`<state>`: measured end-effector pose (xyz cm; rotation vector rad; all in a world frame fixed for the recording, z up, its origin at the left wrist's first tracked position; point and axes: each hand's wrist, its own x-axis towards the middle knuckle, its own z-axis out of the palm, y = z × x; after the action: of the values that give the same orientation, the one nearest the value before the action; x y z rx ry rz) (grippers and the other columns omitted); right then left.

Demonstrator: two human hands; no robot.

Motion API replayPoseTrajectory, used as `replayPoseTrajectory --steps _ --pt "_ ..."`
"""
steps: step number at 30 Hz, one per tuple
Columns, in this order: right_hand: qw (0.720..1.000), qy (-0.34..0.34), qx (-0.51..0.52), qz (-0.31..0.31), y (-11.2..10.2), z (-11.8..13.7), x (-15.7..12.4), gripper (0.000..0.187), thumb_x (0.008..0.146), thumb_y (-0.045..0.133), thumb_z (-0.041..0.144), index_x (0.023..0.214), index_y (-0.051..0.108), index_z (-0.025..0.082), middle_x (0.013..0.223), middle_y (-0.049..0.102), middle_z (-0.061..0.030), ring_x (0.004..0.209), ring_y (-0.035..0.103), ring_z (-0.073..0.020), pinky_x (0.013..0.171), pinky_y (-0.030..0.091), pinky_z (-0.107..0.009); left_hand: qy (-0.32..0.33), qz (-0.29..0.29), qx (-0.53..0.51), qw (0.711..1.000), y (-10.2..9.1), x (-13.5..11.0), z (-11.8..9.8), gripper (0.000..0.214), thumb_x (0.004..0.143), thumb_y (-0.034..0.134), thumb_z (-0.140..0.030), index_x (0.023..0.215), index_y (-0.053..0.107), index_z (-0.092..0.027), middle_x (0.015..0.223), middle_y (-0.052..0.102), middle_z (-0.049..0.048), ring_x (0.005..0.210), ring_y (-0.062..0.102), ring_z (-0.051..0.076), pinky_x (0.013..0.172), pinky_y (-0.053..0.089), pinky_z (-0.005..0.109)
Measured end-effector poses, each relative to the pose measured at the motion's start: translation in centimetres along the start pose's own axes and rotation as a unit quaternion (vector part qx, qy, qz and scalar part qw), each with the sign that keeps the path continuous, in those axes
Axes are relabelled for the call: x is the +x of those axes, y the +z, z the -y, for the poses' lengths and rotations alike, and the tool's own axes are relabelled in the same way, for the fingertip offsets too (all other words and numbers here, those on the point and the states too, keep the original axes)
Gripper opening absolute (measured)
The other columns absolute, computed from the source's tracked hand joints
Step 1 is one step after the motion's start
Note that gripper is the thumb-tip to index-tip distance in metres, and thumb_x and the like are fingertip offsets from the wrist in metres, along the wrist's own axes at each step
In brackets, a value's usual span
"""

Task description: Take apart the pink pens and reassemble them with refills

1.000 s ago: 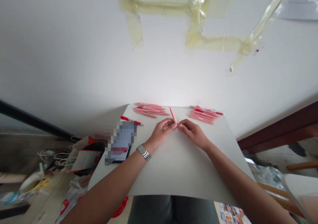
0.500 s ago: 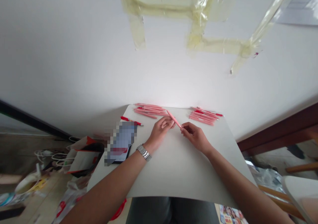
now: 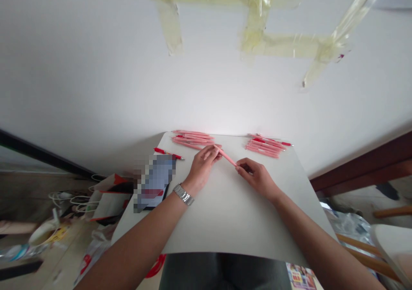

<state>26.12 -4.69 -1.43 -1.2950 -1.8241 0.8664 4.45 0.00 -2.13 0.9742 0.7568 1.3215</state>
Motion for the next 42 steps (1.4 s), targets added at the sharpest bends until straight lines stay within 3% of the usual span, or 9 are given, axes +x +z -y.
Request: replayPoseTrajectory --steps 6,9,13,15,19,23,31,36,42 --pt "1.0 -0.005 -0.013 -0.007 0.2 -0.4 0.1 0.028 0.101 0.057 0.047 0.102 0.069 0.021 0.081 0.068 -0.0003 0.071 0.059 -0.0153 0.066 0.045 -0.027 -0.005 -0.007 0.005 1.0 -0.2 0.2 0.4 0.034 0.086 0.082 -0.045 0.107 0.078 -0.018 0.126 0.072 0.0109 0.107 0.067 0.02 0.101 0.054 0.037" --pt "0.997 -0.013 -0.037 -0.066 -0.2 -1.0 0.6 0.032 0.102 0.056 0.049 0.102 0.071 0.021 0.088 0.072 -0.0033 0.073 0.061 -0.0164 0.068 0.048 -0.029 -0.001 -0.013 0.001 1.0 -0.3 0.3 0.5 0.035 0.084 0.083 -0.045 0.107 0.078 -0.019 0.124 0.073 0.0106 0.107 0.067 0.019 0.1 0.054 0.036" --pt "0.975 -0.029 -0.11 -0.192 -3.0 -2.0 2.0 0.028 0.1 0.057 0.045 0.1 0.071 0.021 0.095 0.074 -0.0065 0.079 0.066 -0.0194 0.074 0.053 -0.031 -0.002 -0.018 0.005 1.0 -0.3 0.3 0.7 0.035 0.085 0.082 -0.046 0.107 0.078 -0.019 0.124 0.073 0.0104 0.106 0.066 0.019 0.098 0.054 0.035" --pt "0.96 -0.008 -0.18 -0.213 -5.3 -2.6 3.0 0.025 0.099 0.057 0.042 0.1 0.072 0.022 0.095 0.074 -0.0069 0.079 0.067 -0.0206 0.075 0.053 -0.033 -0.002 -0.016 0.007 1.0 -0.3 0.4 0.8 0.035 0.086 0.082 -0.046 0.107 0.078 -0.019 0.123 0.073 0.0101 0.104 0.066 0.018 0.099 0.054 0.035" --pt "0.931 0.054 -0.308 -0.187 -9.6 -4.0 5.5 0.024 0.099 0.055 0.033 0.105 0.073 0.019 0.105 0.074 -0.0111 0.087 0.068 -0.0219 0.082 0.051 -0.033 0.001 -0.012 0.005 1.0 -0.3 0.5 1.0 0.034 0.086 0.082 -0.045 0.107 0.078 -0.019 0.121 0.073 0.0093 0.103 0.067 0.018 0.1 0.054 0.036" --pt "0.891 0.15 -0.409 -0.131 -11.5 -5.0 7.8 0.034 0.1 0.053 0.039 0.115 0.075 0.017 0.114 0.075 -0.0139 0.099 0.069 -0.0259 0.086 0.049 -0.035 -0.002 -0.022 -0.002 1.0 -0.3 0.5 1.1 0.034 0.084 0.083 -0.045 0.106 0.079 -0.019 0.114 0.074 0.0082 0.1 0.067 0.017 0.098 0.055 0.035" --pt "0.848 0.283 -0.444 -0.067 -10.3 -2.9 11.3 0.062 0.097 0.05 0.069 0.105 0.079 0.015 0.107 0.077 -0.0198 0.103 0.072 -0.0338 0.078 0.052 -0.039 -0.002 -0.015 0.015 1.0 -0.3 0.5 0.9 0.036 0.086 0.081 -0.045 0.109 0.079 -0.018 0.111 0.073 0.0086 0.099 0.066 0.017 0.096 0.055 0.033" --pt "0.831 0.301 -0.466 -0.043 -9.9 -2.0 12.8 0.055 0.094 0.06 0.062 0.115 0.078 0.014 0.117 0.076 -0.0199 0.109 0.072 -0.0336 0.082 0.054 -0.038 -0.003 -0.024 0.002 1.0 -0.2 0.5 0.8 0.035 0.084 0.083 -0.044 0.106 0.078 -0.017 0.113 0.073 0.0089 0.1 0.066 0.017 0.095 0.056 0.033" --pt "0.829 0.279 -0.482 -0.053 -9.6 -2.7 12.7 0.043 0.097 0.058 0.047 0.115 0.078 0.013 0.115 0.076 -0.0224 0.106 0.074 -0.0318 0.082 0.055 -0.037 -0.006 -0.035 -0.006 0.999 0.0 0.4 0.7 0.034 0.082 0.085 -0.044 0.104 0.079 -0.018 0.111 0.074 0.0081 0.1 0.068 0.018 0.096 0.056 0.034"
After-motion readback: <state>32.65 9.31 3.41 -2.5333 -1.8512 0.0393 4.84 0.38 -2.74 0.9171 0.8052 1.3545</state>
